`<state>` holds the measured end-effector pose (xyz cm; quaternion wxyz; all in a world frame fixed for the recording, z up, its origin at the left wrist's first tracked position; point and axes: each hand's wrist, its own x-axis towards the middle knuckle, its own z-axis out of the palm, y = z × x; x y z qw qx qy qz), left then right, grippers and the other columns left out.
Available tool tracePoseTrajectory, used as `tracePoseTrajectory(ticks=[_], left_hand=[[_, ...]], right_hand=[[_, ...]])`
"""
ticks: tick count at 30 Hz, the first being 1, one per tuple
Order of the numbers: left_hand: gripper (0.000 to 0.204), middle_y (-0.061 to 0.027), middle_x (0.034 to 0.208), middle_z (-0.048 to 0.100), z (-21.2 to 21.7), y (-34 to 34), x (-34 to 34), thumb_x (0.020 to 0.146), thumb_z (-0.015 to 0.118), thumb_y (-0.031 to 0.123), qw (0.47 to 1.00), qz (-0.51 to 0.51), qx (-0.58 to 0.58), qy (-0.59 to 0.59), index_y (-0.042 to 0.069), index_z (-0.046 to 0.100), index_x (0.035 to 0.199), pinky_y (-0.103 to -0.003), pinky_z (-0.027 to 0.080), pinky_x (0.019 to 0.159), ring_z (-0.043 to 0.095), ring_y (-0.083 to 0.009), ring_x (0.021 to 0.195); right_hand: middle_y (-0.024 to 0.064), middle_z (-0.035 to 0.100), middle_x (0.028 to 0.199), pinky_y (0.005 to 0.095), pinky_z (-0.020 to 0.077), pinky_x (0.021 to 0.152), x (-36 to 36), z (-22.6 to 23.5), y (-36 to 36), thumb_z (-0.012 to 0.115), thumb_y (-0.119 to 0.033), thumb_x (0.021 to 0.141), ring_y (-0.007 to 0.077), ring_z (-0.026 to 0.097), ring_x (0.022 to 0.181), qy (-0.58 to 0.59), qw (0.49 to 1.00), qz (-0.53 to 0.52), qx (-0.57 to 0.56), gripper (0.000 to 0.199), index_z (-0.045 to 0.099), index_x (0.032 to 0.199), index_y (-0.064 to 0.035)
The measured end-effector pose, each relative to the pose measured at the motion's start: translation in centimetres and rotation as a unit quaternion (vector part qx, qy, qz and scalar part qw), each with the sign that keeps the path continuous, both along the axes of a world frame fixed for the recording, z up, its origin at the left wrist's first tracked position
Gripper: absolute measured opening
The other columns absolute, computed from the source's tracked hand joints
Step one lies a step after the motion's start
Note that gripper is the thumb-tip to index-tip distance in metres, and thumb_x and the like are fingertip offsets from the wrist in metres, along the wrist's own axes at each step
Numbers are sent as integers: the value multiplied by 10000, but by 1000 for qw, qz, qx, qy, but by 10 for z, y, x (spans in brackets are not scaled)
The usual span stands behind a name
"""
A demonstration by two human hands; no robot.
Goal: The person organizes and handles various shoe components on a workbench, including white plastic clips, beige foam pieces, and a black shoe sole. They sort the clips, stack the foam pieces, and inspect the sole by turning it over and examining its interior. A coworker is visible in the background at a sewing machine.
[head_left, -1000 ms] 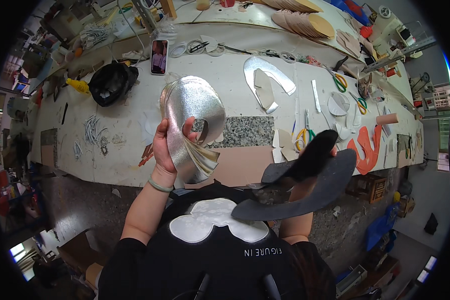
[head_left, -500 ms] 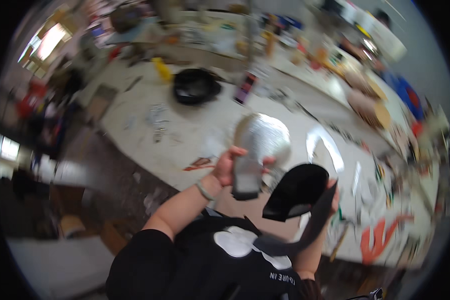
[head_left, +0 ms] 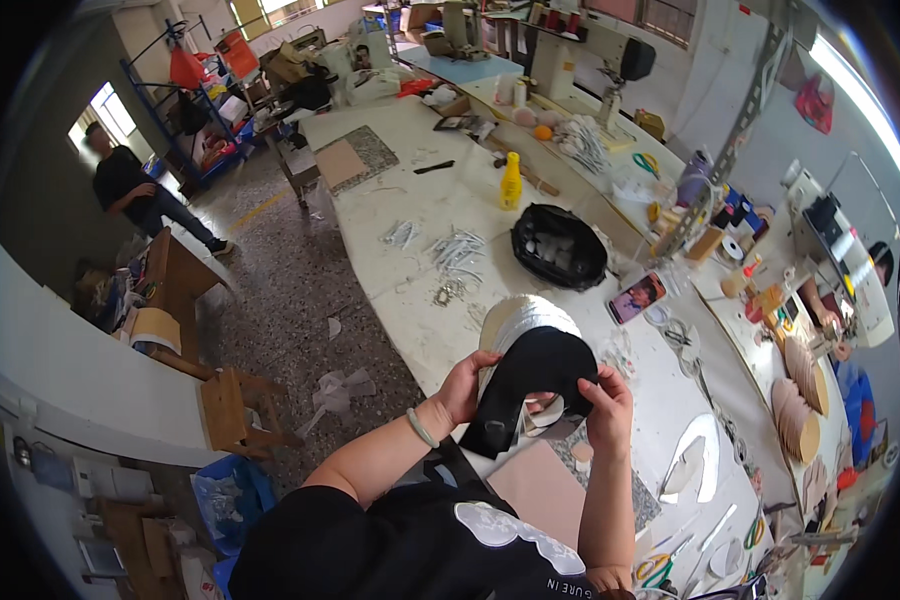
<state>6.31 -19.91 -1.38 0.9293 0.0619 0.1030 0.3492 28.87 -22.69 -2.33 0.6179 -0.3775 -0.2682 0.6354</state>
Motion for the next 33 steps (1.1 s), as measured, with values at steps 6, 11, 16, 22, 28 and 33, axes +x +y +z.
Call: tracePoseTrajectory(ticks=[6, 11, 16, 22, 28, 33], left_hand=[[671, -311, 1343, 407, -15, 18, -76, 867, 426, 339, 999, 13, 42, 26, -71, 297, 1382, -501, 325, 1057, 456, -461, 1198], [628, -251, 1191, 566, -39, 23, -158, 819, 635, 230, 980, 61, 89, 166, -73, 394, 1314, -390, 473, 929, 601, -325, 1052], [437, -213, 1051, 638, -12, 27, -234, 823, 621, 110, 957, 131, 97, 240, -83, 510, 1199, -365, 509, 872, 654, -284, 926], [461, -270, 1061, 612, -20, 26, -298, 857, 583, 118, 961, 193, -20, 199, -151, 448, 1206, -391, 531, 863, 647, -322, 938], [606, -278, 1161, 561, -58, 22, -330, 883, 573, 332, 969, 223, -17, 106, -81, 405, 1294, -463, 499, 901, 613, -360, 1012], [667, -295, 1254, 492, -53, 29, -332, 911, 517, 398, 960, 261, 7, 99, -71, 334, 1348, -499, 462, 942, 553, -415, 1102]], right_hand=[[64, 640, 930, 249, 477, 759, -72, -13, 30, 643, 70, 784, 128, 602, 821, -45, 999, 8, -20, 213, 592, 981, 7], [84, 644, 920, 260, 473, 785, -152, -18, 60, 619, 64, 794, 145, 607, 825, -47, 997, 56, -21, 206, 577, 993, 29], [103, 650, 944, 231, 489, 731, -235, -11, 83, 630, 66, 813, 134, 614, 841, -49, 991, 121, -1, 304, 527, 1096, 24], [74, 603, 987, 250, 488, 776, -298, -17, 108, 700, 47, 765, 123, 588, 899, -119, 972, 196, 55, 337, 545, 1061, 3], [-21, 594, 798, 191, 408, 607, -336, -21, 122, 681, -127, 852, 32, 511, 685, -192, 953, 234, -9, 142, 576, 901, -44], [-12, 596, 786, 186, 420, 616, -338, -20, 127, 669, -112, 859, 39, 530, 690, -125, 959, 253, -39, 147, 543, 898, -47]])
